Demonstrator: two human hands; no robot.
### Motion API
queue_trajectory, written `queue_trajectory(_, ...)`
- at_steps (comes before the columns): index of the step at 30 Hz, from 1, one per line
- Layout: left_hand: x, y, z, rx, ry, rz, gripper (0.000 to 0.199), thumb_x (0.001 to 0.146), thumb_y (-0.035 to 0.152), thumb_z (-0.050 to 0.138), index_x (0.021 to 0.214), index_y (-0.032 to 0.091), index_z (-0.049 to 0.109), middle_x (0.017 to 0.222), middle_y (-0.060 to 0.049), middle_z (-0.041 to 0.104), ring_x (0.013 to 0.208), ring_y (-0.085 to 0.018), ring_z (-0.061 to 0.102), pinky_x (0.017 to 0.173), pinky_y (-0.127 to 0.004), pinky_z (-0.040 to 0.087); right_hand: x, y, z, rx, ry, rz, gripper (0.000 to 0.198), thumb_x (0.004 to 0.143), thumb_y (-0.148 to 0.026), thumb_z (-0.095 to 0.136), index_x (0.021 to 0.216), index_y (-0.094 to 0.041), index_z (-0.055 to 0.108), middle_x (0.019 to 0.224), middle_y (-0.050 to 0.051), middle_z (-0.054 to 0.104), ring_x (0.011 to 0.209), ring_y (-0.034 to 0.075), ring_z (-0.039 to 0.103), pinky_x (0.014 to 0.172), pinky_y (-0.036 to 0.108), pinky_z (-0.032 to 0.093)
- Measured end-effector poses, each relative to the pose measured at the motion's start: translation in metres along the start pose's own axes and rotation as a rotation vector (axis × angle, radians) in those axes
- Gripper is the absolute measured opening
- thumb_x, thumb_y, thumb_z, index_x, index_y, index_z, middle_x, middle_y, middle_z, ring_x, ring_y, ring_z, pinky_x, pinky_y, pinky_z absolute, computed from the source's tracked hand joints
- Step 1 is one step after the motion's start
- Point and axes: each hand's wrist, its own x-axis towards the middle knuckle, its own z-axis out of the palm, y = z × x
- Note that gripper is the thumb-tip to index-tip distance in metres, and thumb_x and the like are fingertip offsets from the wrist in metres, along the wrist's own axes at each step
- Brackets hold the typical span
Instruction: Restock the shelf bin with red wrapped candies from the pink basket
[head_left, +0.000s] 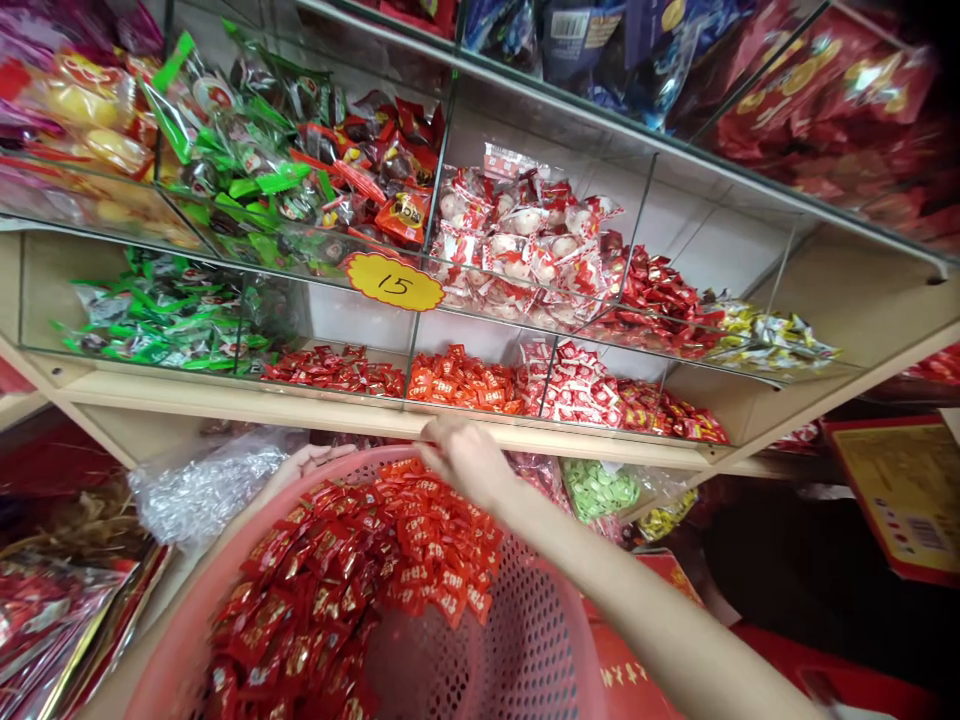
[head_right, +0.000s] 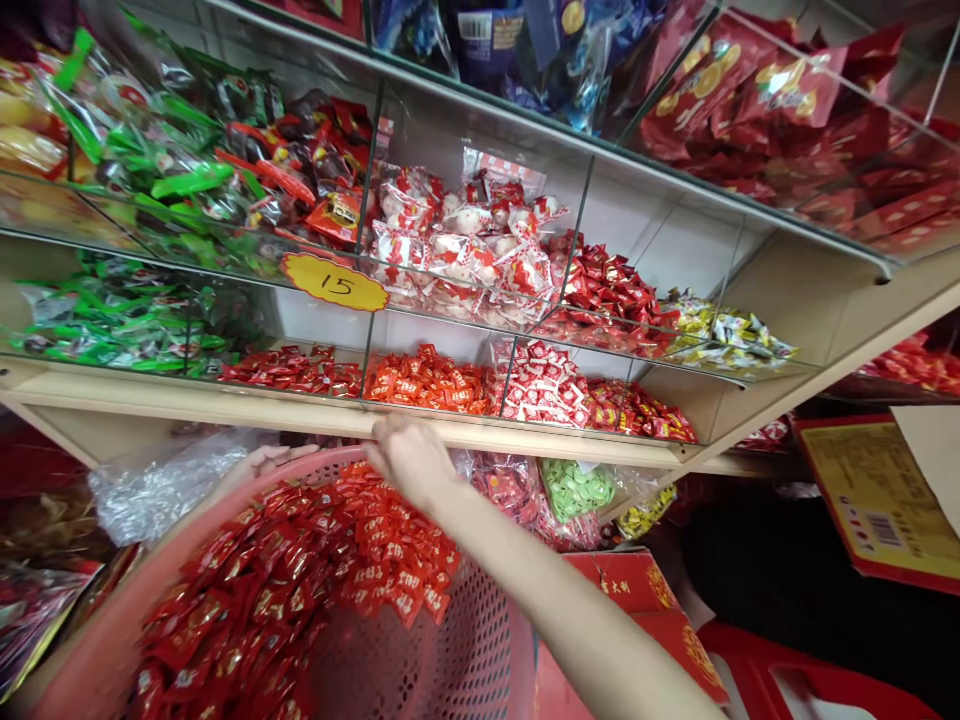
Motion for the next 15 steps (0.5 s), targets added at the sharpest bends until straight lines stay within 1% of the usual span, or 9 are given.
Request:
queue_trajectory(1,0.0,0.0,0.002,-0.018,0.016,-0.008,0.065,0.092,0.024,0.063,0.156,0.008,0.062,0.108,-0.015,0.091,0.094,-0.034,0.087,0.09,-0.045,0.068,0.013,0.01,-0.009,0.01,0.063,0.051,0.021,0.116,-0.022,0.058,0.12,-0.015,0.077,0.117,0.014,0.078,0.111,0.024,0.074,0.094,0.033,0.055)
queue_trajectory(3,-0.002,0.001,0.006,-0.058,0.057,-0.014,0.065,0.093,0.022,0.06,0.157,0.006,0.06,0.106,-0.015,0.091,0.088,-0.032,0.087,0.088,-0.042,0.068,0.037,0.03,-0.019,0.014,0.134,0.139,0.021,0.112,-0.017,0.06,0.125,-0.016,0.077,0.123,0.014,0.076,0.114,0.024,0.073,0.095,0.033,0.054)
queue_trajectory(5,-0.006,0.002,0.012,-0.074,0.086,-0.009,0.062,0.094,0.021,0.059,0.154,0.005,0.061,0.102,-0.014,0.091,0.083,-0.03,0.086,0.086,-0.039,0.068,0.057,0.046,-0.021,0.012,0.143,0.203,0.022,0.109,-0.017,0.066,0.127,-0.016,0.078,0.128,0.014,0.076,0.117,0.025,0.072,0.097,0.033,0.053)
queue_trajectory(8,-0.011,0.005,0.018,-0.097,0.097,-0.028,0.053,0.094,0.019,0.057,0.145,0.006,0.066,0.095,-0.012,0.091,0.076,-0.028,0.085,0.083,-0.037,0.068,0.075,0.061,-0.019,0.011,0.092,0.254,0.026,0.103,-0.018,0.075,0.128,-0.016,0.079,0.131,0.015,0.078,0.117,0.026,0.073,0.098,0.034,0.054)
queue_trajectory(10,-0.011,0.005,0.018,-0.101,0.094,-0.038,0.052,0.095,0.019,0.058,0.144,0.006,0.067,0.096,-0.012,0.091,0.076,-0.028,0.086,0.08,-0.036,0.068,0.082,0.063,-0.018,-0.022,0.038,0.278,0.026,0.101,-0.018,0.078,0.128,-0.018,0.08,0.129,0.014,0.08,0.116,0.026,0.075,0.096,0.032,0.053)
queue_trajectory(12,-0.009,0.004,0.014,-0.093,0.08,-0.033,0.058,0.095,0.021,0.059,0.151,0.006,0.065,0.102,-0.012,0.092,0.083,-0.029,0.087,0.081,-0.036,0.069,0.087,0.061,-0.018,-0.074,-0.012,0.295,0.021,0.102,-0.019,0.077,0.123,-0.019,0.081,0.128,0.014,0.082,0.117,0.026,0.076,0.095,0.031,0.053)
queue_trajectory(15,-0.003,0.001,0.006,-0.076,0.039,-0.023,0.071,0.096,0.023,0.062,0.165,0.006,0.055,0.111,-0.011,0.092,0.094,-0.03,0.088,0.084,-0.036,0.07,0.09,0.056,-0.02,-0.118,-0.041,0.305,0.017,0.105,-0.019,0.072,0.12,-0.019,0.081,0.131,0.016,0.081,0.121,0.028,0.075,0.097,0.033,0.054)
